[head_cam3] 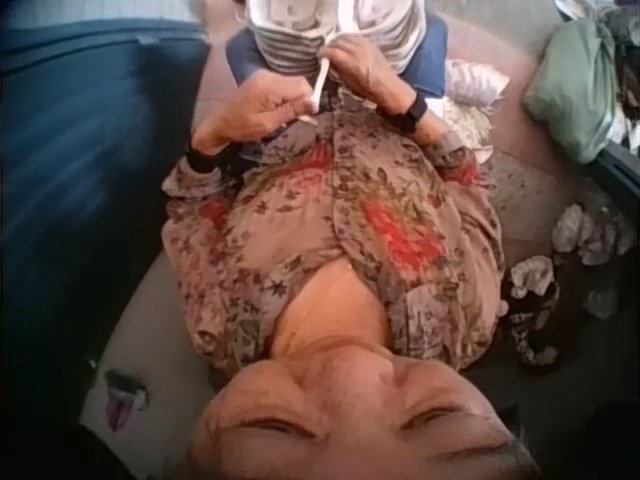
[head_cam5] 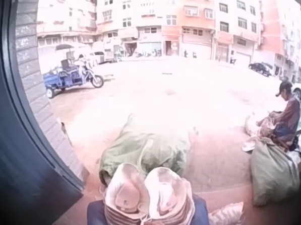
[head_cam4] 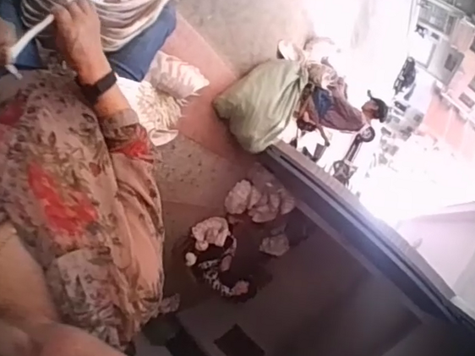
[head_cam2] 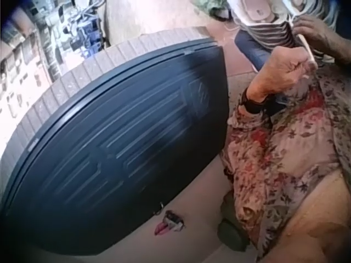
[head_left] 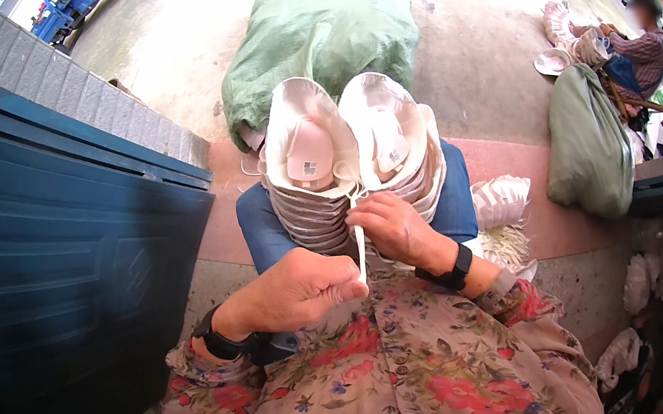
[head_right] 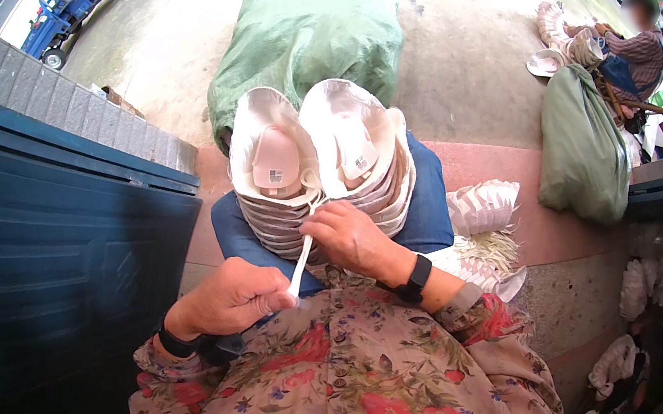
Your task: Manually thread laces through the eyelets of shoe uppers and tie them together in bundles.
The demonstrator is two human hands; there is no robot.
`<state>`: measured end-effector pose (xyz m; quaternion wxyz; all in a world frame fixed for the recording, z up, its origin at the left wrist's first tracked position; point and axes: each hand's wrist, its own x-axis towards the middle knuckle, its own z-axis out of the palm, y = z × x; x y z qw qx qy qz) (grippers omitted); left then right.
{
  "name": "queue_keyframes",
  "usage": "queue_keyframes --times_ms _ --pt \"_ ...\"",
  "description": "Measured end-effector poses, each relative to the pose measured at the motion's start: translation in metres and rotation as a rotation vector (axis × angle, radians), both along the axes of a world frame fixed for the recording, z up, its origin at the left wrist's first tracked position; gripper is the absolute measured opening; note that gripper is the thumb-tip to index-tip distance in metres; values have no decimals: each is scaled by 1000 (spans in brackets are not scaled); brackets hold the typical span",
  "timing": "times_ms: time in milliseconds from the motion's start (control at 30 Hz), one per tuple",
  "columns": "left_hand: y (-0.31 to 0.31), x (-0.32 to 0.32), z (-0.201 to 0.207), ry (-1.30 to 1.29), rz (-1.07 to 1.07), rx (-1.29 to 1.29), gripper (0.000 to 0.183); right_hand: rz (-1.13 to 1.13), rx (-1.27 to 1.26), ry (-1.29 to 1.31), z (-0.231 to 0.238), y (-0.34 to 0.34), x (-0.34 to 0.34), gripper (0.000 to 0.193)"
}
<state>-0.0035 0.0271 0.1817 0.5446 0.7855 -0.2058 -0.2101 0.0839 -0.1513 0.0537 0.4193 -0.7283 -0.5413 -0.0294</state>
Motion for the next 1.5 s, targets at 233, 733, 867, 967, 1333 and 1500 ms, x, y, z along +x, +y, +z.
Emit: queue_keyframes --times_ms 233,733,867,967,1333,1500 --pt "15 54 -83 -280 508 191 12 -118 129 323 2 -18 -18 20" --pt "-11 67 -156 -498 512 294 10 -448 663 825 64 -46 31 19" --pt "-15 66 -155 -397 601 317 10 -509 822 793 82 -68 49 23" --pt "-14 67 -155 -372 639 333 10 -382 997 988 84 -101 70 25" --pt "-8 72 -169 -312 619 337 17 -496 209 983 -28 -59 39 20" --pt "-7 74 -160 -226 559 194 20 -348 -28 1424 -27 4 18 22"
